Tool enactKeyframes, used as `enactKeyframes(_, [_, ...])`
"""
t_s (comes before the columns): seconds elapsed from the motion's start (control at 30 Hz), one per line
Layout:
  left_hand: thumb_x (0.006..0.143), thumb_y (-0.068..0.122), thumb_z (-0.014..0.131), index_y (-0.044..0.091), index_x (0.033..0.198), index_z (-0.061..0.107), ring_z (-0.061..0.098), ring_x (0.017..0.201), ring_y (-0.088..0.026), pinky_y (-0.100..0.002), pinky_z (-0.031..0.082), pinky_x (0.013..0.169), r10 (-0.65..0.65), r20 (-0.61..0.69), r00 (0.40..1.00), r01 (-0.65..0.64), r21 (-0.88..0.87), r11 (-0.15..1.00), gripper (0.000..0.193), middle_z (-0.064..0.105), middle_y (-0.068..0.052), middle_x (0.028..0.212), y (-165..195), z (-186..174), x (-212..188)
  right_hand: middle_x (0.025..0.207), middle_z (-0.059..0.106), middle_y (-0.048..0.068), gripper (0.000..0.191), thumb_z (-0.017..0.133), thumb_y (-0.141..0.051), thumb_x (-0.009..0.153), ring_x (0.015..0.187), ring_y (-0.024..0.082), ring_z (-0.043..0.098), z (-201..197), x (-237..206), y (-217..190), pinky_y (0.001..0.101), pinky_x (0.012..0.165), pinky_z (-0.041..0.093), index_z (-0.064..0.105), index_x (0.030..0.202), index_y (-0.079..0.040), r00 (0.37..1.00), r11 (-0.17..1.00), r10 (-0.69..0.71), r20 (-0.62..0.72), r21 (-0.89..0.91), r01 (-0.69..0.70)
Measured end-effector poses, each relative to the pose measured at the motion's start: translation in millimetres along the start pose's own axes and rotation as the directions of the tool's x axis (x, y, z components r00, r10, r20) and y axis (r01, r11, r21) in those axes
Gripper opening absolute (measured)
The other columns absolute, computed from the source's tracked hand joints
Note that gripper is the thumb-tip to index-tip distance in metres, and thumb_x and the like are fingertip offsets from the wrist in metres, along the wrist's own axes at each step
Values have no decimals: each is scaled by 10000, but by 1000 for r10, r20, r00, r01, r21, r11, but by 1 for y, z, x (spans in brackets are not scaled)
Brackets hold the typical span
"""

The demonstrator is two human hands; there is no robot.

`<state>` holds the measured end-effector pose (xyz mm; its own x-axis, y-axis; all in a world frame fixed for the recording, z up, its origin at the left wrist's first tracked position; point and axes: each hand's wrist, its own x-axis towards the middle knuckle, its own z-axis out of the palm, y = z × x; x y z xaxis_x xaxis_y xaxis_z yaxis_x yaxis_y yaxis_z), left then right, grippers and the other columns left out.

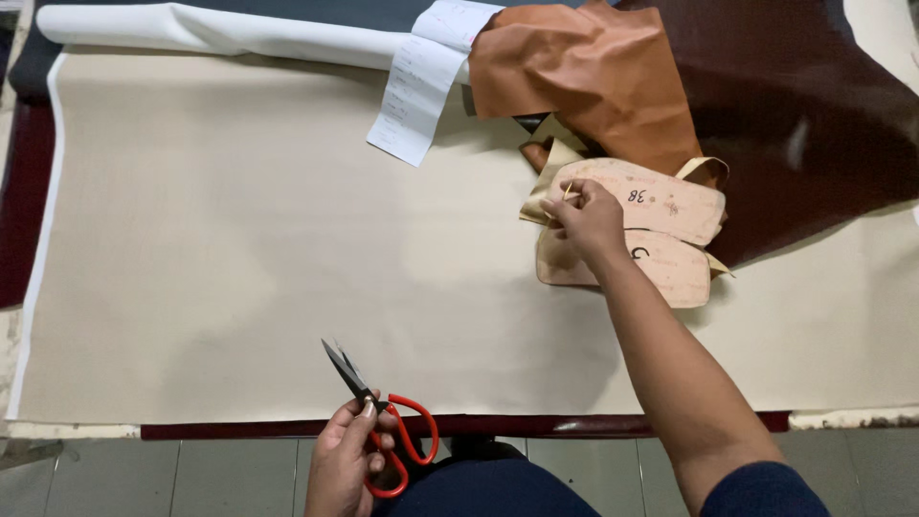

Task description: The person places shoe-shaped and strap-shaped cardboard templates on a large sheet of beige material and traces their outlines with a pencil. They then pick up a pair of scissors and a folded paper note, unfold the note to read it, and place the templates on a different piece of material.

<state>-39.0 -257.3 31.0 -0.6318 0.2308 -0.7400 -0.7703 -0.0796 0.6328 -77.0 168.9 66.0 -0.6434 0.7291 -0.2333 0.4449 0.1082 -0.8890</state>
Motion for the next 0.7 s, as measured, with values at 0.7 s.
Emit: enactKeyframes(0.7, [976,259,558,56,1256,629,706,863,-170,-320,613,775,-75,470,880,175,-173,969,353,716,-92,990,-27,24,-10,1118,727,123,426,723,-198,928,982,177,723,50,-246,69,315,883,594,605,1278,13,446,669,105,889,269,-693])
